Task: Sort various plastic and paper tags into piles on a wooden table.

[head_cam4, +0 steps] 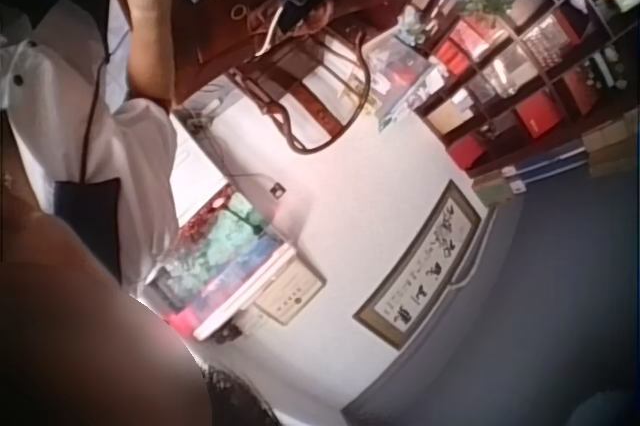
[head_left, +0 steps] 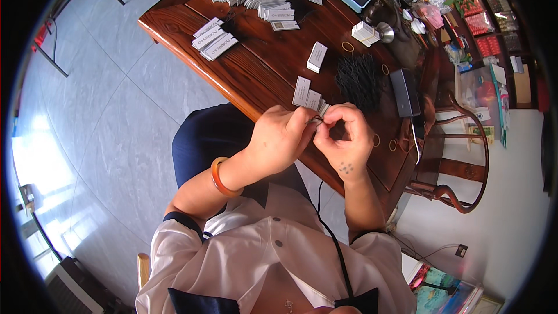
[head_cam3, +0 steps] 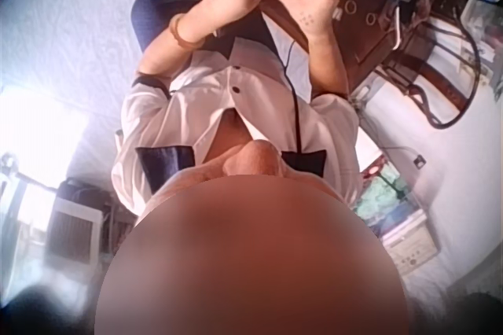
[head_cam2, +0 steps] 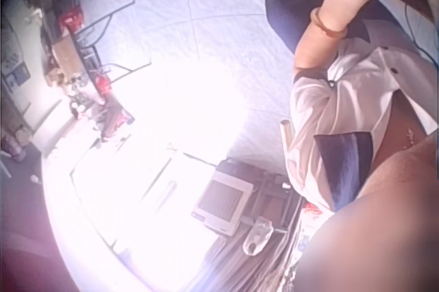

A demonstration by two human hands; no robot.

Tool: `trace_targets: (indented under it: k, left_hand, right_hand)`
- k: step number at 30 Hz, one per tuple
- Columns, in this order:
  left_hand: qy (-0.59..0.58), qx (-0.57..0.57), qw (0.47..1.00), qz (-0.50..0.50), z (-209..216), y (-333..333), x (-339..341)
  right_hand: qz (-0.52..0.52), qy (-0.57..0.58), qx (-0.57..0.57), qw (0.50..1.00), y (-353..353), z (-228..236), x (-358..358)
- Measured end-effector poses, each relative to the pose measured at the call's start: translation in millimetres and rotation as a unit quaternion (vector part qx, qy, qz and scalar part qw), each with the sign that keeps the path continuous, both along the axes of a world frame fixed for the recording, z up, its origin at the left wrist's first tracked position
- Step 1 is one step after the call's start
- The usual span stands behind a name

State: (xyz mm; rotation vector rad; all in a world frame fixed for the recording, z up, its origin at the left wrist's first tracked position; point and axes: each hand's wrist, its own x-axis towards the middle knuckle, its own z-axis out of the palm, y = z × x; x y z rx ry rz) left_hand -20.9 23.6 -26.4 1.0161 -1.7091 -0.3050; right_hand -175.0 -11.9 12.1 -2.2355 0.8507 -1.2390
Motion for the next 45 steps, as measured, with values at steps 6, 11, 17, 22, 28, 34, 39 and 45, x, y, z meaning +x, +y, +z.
trace_targets:
  k: [6,11,17,22,28,34,39,45]
  left_hand:
    - [0.067,0.031,0.992,-0.105,0.4,2.3,-1.6]
    - [0.133,0.126,0.973,-0.142,-2.8,2.6,-1.1]
    - [0.229,0.27,0.918,-0.179,3.5,2.6,6.6]
    - [0.195,0.298,0.906,-0.229,5.5,1.8,3.6]
    - [0.208,0.302,0.899,-0.242,3.2,2.1,10.5]
    - [0.212,0.263,0.917,-0.213,3.8,2.4,12.7]
    - [0.201,0.254,0.917,-0.232,1.8,2.0,7.9]
    - [0.167,0.234,0.925,-0.248,0.5,-0.5,7.3]
  right_hand:
    - [0.056,-0.275,0.174,0.944,-3.5,-4.1,-4.6]
    - [0.072,-0.333,0.238,0.91,-8.9,-1.8,-15.8]
    - [0.035,-0.318,0.167,0.933,-22.5,6.9,-30.1]
    - [0.028,-0.325,0.18,0.928,-20.6,6.0,-31.8]
    - [0.0,-0.277,0.205,0.939,-17.2,14.0,-22.3]
    - [-0.011,-0.107,0.345,0.932,-18.4,13.5,-46.6]
    - [0.1,-0.113,0.361,0.92,-4.9,16.6,-20.4]
    - [0.058,-0.165,0.22,0.96,-2.4,15.4,-24.0]
